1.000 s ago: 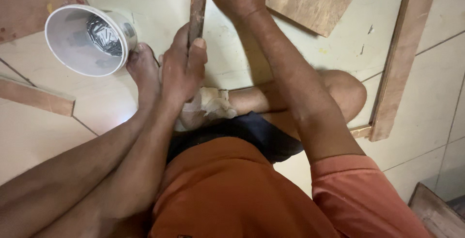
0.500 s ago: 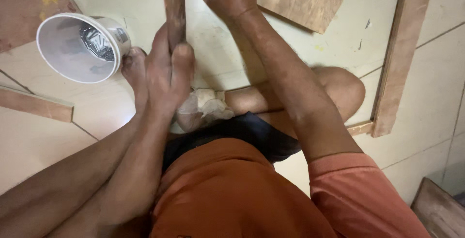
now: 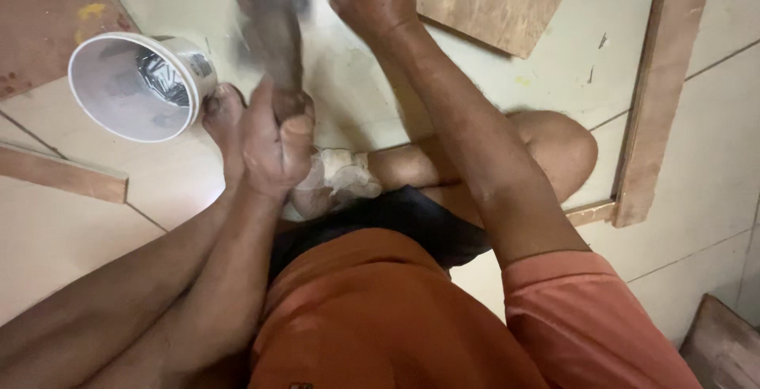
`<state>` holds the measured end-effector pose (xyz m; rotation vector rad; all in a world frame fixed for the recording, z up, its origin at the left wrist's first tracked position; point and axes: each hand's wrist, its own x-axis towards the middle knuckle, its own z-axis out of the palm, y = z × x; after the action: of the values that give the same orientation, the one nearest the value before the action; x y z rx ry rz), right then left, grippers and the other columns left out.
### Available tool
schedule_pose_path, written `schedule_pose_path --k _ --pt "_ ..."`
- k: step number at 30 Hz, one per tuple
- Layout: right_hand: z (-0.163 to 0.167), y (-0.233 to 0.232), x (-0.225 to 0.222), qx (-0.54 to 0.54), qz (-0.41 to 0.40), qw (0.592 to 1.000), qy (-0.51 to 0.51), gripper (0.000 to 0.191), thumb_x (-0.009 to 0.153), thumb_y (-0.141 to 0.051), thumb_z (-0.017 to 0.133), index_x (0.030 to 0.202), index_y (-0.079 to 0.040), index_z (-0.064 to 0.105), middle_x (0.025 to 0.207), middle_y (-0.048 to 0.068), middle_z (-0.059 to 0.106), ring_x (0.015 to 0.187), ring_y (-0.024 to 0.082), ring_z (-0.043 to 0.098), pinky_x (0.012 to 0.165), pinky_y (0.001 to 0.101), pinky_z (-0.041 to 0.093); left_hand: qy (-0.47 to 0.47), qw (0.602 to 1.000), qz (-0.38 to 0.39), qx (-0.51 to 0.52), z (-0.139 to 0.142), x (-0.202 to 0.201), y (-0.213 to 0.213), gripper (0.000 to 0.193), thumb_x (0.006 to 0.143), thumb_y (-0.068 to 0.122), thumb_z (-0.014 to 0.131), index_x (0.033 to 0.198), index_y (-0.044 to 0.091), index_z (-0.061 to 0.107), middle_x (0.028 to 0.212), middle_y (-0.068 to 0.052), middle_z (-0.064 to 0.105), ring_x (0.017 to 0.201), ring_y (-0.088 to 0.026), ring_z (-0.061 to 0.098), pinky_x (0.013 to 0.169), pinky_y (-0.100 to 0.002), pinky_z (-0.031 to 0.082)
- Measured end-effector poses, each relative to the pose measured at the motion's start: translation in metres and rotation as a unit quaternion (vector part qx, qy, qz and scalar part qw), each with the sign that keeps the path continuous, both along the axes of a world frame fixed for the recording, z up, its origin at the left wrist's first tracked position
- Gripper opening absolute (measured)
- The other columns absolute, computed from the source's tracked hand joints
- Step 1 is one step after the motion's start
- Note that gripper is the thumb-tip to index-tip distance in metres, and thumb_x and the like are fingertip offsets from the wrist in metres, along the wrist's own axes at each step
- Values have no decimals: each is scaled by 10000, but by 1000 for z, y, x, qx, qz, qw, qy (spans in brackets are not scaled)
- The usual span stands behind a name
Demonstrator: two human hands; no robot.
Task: The person sits on the floor assembling a wooden frame, hammering nails into thin wood strips using a hammer. They take nails from a bucket, position a strip against a plywood panel, and use a tape measure to measure the wood before continuing to nail.
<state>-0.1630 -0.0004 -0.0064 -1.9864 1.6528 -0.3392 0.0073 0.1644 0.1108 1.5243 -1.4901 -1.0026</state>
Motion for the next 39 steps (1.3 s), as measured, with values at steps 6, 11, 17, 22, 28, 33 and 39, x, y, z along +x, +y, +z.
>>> schedule_pose_path --k 6,11,17,22,28,33,39 --pt "9 1 -1 -188 24 981 -48 246 839 -181 775 1043 -82 679 869 136 707 791 353 675 664 477 555 -88 965 18 245 -24 0 -17 565 1081 402 410 1434 -20 538 1091 -229 735 1011 -366 731 890 -455 560" --pt "16 1 2 121 -33 992 2 279 946 -311 725 1162 -146 663 977 101 721 917 293 709 810 458 562 -31 999 12 -3 -15 3 0 567 1104 444 412 1427 -17 485 1077 -227 716 965 -375 722 872 -461 586" --pt "15 -2 -3 -176 49 981 -70 391 857 -165 792 1200 -47 646 1006 174 684 982 391 641 870 512 532 -88 929 18 360 -25 1 -18 631 1033 511 351 1380 30 568 988 -208 741 878 -363 744 826 -461 582" --pt "17 1 -1 -60 8 997 -43 331 882 -168 760 1177 -69 648 1083 166 696 1032 387 641 872 498 519 -77 996 12 51 -22 2 -9 627 1094 495 406 1434 -25 488 1093 -240 707 1020 -389 710 912 -468 560" --pt "20 -4 -3 -184 54 976 -100 624 803 -97 771 1372 -3 531 1240 200 655 1180 414 588 1008 476 482 -116 971 8 207 -28 13 -19 563 1087 433 414 1458 24 526 1133 -266 716 1073 -429 696 966 -496 517" --pt "15 -1 -5 -97 53 993 -48 653 929 -164 802 1495 -147 477 1431 124 628 1373 338 553 1219 412 411 -115 980 18 164 -31 11 -12 539 1068 426 436 1437 37 490 1083 -293 710 1035 -455 696 912 -510 533" --pt "33 -9 -3 -108 74 990 -57 848 887 -254 826 1551 -42 343 1501 192 521 1413 363 471 1249 424 282 -117 968 28 219 -55 11 -26 482 1084 462 428 1291 68 613 1021 -289 710 979 -485 675 878 -540 517"
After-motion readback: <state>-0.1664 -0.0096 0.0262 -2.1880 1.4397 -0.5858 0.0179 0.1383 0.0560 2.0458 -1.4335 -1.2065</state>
